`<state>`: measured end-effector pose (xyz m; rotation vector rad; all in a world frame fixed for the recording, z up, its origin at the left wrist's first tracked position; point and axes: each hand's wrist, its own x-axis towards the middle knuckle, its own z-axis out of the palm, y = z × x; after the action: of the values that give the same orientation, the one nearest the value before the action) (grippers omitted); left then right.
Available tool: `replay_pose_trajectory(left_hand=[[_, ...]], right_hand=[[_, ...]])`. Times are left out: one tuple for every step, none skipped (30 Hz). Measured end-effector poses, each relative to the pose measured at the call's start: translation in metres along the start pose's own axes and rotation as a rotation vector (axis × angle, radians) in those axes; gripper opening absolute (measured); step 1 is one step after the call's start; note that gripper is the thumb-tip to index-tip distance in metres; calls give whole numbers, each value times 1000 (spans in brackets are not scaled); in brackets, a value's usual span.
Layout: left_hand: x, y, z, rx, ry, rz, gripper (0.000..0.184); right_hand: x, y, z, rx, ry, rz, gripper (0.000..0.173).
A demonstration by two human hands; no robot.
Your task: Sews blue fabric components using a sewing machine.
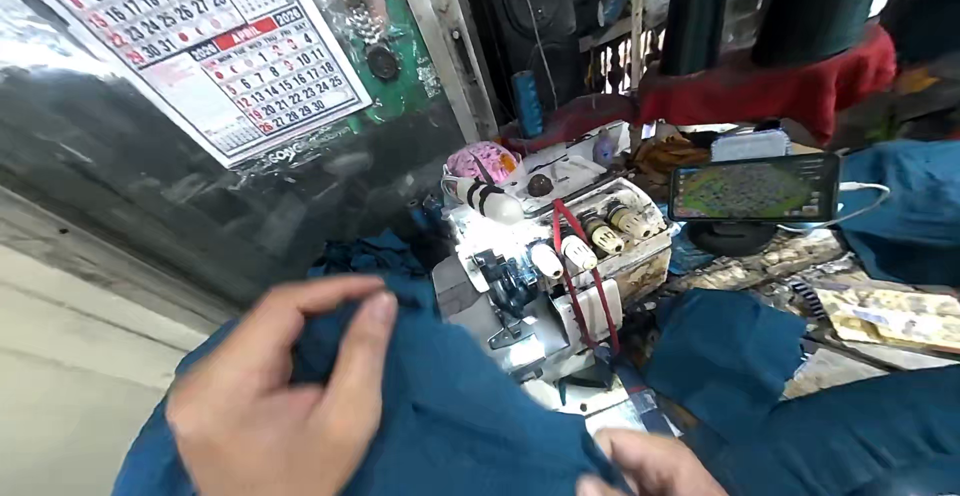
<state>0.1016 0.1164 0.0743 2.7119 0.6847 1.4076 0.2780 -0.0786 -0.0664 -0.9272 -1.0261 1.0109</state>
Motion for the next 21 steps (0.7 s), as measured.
replay_pose_trajectory(left_hand=[[14,-10,5,88,37,37,26],[21,-18,13,178,8,42,27],[19,-28,25,244,-90,22,28],[7,-35,40,261,-206,-1,29],[-15,-39,57,241,-281,-16,29],[-39,-37,73,197,-328,-56,33],[-61,-34,86,153,-355,-95,39],[-75,-31,94,135,-377,-119,44],[-80,-30,97,133,-383,-132,47],[-79,-32,97,148,-391,-134,49],[-73,-36,95,178,-425,-134,51],[-66,-41,92,207,-470,-137,53],[-60,-46,91,230,-508,-139,56],[-55,-50,92,246,-531,-145,57],[-52,-53,94,254,-542,-150,57],[-50,-54,96,261,-544,-154,58],[-51,-54,96,267,-534,-153,57],[-52,-55,95,270,-510,-140,55],[-52,-54,91,272,-481,-116,53],[-51,-53,83,273,-459,-94,49],[-49,-49,70,264,-448,-74,45]], right_hand=[[15,2,1,13,23,53,16],[28,8,2,30,38,124,19],[39,14,2,71,30,192,26],[44,18,2,123,25,238,32],[46,21,2,167,26,261,34],[47,23,3,185,37,267,35],[46,25,3,190,57,266,35],[45,26,3,193,70,263,32],[42,25,3,199,65,256,28],[38,22,1,194,37,241,24],[33,22,0,173,4,222,24],[29,24,-2,146,-21,206,25],[26,26,-3,108,-16,194,25],[25,29,-3,66,1,188,23],[24,30,-3,19,19,190,21],[23,30,-4,-23,28,193,21],[21,30,-5,-59,25,196,20],[18,29,-7,-88,10,199,21],[14,28,-9,-105,-7,205,22],[10,26,-11,-121,-15,214,22],[6,24,-13,-140,-8,234,23]])
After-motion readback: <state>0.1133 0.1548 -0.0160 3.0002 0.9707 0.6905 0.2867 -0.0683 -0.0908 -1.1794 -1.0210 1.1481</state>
